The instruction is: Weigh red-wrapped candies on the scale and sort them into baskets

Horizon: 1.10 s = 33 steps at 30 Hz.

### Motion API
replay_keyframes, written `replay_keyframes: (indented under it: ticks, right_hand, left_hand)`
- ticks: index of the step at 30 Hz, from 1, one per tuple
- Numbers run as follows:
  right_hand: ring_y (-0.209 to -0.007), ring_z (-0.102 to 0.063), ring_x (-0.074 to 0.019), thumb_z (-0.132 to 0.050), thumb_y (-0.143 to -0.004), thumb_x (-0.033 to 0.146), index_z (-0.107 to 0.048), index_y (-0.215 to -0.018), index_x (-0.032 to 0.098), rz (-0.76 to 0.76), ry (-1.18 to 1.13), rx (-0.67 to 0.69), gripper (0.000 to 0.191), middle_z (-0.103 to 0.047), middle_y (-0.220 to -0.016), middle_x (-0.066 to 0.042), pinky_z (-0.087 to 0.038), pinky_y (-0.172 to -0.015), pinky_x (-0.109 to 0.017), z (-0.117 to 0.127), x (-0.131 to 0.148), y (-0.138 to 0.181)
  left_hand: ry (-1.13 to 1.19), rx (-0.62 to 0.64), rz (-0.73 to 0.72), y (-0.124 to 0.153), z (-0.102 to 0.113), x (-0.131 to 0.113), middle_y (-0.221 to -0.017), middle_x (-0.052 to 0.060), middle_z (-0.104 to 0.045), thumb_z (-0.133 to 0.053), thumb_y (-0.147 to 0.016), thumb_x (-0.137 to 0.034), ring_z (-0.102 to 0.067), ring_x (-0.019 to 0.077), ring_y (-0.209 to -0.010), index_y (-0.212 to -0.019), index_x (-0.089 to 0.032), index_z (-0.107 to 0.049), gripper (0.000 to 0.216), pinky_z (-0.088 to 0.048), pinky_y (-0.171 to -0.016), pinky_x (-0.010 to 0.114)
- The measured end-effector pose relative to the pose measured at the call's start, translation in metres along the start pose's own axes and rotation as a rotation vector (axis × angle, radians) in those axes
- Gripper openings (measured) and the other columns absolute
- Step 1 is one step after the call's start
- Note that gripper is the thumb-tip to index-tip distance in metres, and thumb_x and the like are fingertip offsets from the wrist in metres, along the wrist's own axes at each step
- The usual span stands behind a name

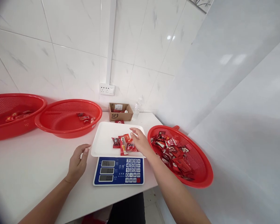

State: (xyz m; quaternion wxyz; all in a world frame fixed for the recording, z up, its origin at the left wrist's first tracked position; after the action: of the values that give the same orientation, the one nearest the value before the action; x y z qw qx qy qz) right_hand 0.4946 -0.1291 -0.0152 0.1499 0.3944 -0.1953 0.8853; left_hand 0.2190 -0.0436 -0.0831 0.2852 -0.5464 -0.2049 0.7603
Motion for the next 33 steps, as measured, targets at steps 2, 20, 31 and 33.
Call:
replay_keyframes:
  ticks: [2,20,31,33]
  right_hand:
    - [-0.127,-0.051,-0.0243,-0.047,-0.096,0.031,-0.057,-0.126,0.021,0.0,0.056,0.027,0.033,-0.058,-0.135,-0.01,-0.037,-0.108,-0.049,-0.001,0.001,0.002]
    - [-0.148,-0.001,-0.0337,-0.044,-0.093,0.056,-0.036,-0.149,0.029,0.064,0.46,0.412,0.063,-0.017,-0.161,-0.012,-0.001,-0.113,-0.064,-0.054,0.021,0.023]
    - [-0.148,-0.009,-0.0338,-0.046,-0.091,0.058,-0.037,-0.148,0.033,0.11,0.44,0.438,0.062,-0.018,-0.161,-0.007,-0.004,-0.114,-0.062,-0.063,0.022,0.024]
    - [-0.148,-0.01,-0.0296,-0.039,-0.093,0.059,-0.033,-0.149,0.032,0.099,0.416,0.396,0.063,-0.018,-0.161,-0.007,-0.01,-0.115,-0.059,-0.052,0.02,0.023]
  left_hand:
    - [-0.001,0.002,0.001,0.0,0.0,-0.001,-0.094,0.009,-0.07,-0.043,-0.094,-0.032,-0.067,0.0247,-0.091,-0.097,-0.02,-0.061,0.021,-0.056,-0.076,0.037]
    - [-0.001,0.021,0.009,0.0,-0.001,0.0,-0.093,0.009,-0.07,-0.043,-0.093,-0.032,-0.067,0.024,-0.089,-0.097,-0.02,-0.061,0.021,-0.057,-0.075,0.036]
    - [0.004,0.028,0.012,0.001,-0.002,0.002,-0.095,0.009,-0.069,-0.043,-0.094,-0.032,-0.066,0.0241,-0.09,-0.098,-0.02,-0.062,0.022,-0.057,-0.076,0.036]
    - [0.007,0.012,0.002,0.001,-0.001,0.002,-0.096,0.009,-0.069,-0.044,-0.094,-0.031,-0.066,0.0239,-0.091,-0.098,-0.02,-0.062,0.022,-0.057,-0.077,0.037]
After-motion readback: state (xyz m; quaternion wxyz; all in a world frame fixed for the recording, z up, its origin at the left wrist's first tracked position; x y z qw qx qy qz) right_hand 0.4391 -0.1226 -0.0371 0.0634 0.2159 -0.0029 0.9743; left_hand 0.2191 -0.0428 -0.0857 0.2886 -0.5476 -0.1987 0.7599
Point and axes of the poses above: each hand's wrist, its own y-axis away from the middle knuckle, its own z-axis out of the back of the hand, x = y × z, the point moved 6 cm from there along -y, towards the middle knuckle
